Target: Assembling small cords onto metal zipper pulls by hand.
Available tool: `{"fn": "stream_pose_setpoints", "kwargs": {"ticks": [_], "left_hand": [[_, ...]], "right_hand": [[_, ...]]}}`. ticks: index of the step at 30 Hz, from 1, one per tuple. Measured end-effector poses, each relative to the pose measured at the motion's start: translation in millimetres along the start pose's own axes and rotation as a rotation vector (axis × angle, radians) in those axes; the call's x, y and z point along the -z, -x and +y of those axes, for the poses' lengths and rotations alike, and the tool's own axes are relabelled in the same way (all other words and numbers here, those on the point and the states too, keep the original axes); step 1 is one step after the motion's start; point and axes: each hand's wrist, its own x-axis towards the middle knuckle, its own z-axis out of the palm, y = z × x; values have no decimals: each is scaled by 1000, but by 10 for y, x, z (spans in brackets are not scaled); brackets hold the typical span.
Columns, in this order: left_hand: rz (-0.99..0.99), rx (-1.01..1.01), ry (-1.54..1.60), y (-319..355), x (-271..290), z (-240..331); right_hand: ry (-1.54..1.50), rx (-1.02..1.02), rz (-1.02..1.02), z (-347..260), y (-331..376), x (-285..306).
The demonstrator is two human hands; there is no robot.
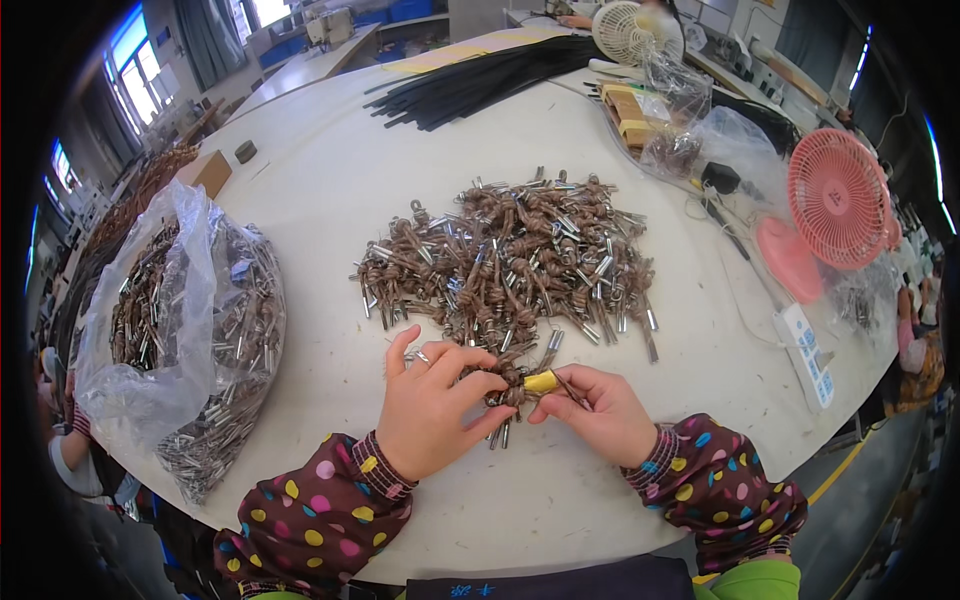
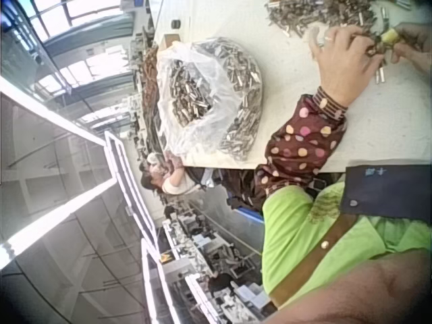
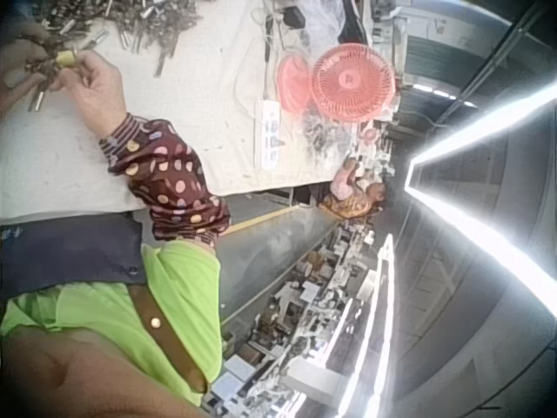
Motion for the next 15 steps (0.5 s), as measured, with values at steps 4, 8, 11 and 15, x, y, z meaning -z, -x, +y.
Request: {"fn": "stream_pose_setpoints", "kwargs": {"ticks": [4,8,11,15], "left_hand": [[35,98,174,-29,11,-29],[68,-95,33,-35,-17,-18],[129,-148,-114,-36,-21,-7],[170,-132,-223,-39,-13,25]], "right_hand": [[51,-16,7,-43,-10,48],[-5,-70,10,-79,-8,19],[-53,-77,24,-99,-4,-16],[-94,-190,39,-145,3,-38]]}}
